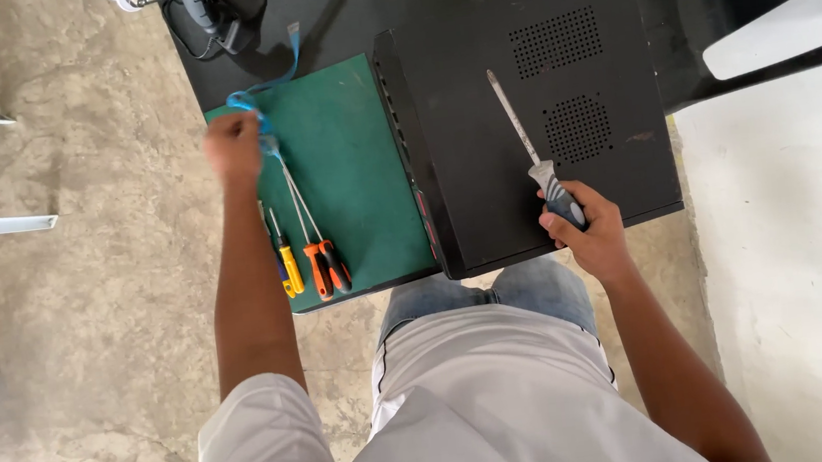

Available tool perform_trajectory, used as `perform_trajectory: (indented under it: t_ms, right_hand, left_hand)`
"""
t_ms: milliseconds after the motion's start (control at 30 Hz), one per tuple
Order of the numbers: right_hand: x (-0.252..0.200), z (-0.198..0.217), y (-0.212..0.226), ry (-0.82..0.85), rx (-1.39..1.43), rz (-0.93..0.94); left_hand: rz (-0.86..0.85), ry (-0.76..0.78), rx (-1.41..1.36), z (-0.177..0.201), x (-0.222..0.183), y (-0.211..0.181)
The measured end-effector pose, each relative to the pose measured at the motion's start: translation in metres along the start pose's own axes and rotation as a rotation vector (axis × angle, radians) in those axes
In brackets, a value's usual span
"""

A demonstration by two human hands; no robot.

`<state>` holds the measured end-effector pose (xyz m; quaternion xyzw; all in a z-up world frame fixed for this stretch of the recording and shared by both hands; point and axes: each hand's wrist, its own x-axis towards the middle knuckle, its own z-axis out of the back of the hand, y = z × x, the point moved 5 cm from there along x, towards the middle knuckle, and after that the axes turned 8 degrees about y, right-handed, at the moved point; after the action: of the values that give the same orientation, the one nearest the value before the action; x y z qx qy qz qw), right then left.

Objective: Disassembling a desktop computer case by removing the side panel and disconnecting internal components.

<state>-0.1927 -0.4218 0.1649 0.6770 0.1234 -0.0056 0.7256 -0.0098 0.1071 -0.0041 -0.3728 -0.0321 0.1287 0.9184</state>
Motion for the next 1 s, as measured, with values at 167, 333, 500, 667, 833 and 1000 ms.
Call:
perform_trajectory:
  t_ms: [167, 333, 500, 667, 833, 1000]
  right_hand:
    - [-0.001, 0.000, -0.003, -0.017, -0.001, 0.005]
    - [-0.003, -0.001, -0.002, -0.037, -0.002, 0.019]
    - [-0.004, 0.000, -0.004, -0.049, 0.003, 0.040]
    - [-0.005, 0.001, -0.004, -0.062, 0.013, 0.075]
    - [-0.013, 0.012, -0.003, -0.069, 0.139, 0.090]
    - [-0.041, 0.064, -0.021, -0.158, 0.280, 0.061]
  left_hand:
    - [0.477, -0.108, -0.249, 0.023, -0.033, 0.060]
    - [0.427, -0.242, -0.042, 0.034, -0.024, 0.102]
    - [0.343, 0.037, 0.344, 0.003, -0.024, 0.126]
    - [0.380, 0.154, 0.415, 0.023, -0.024, 0.091]
    - [0.359, -0.041, 0.404, 0.062, -0.039, 0.000]
    - [-0.112, -0.006, 0.000, 0.063, -0.137, -0.203]
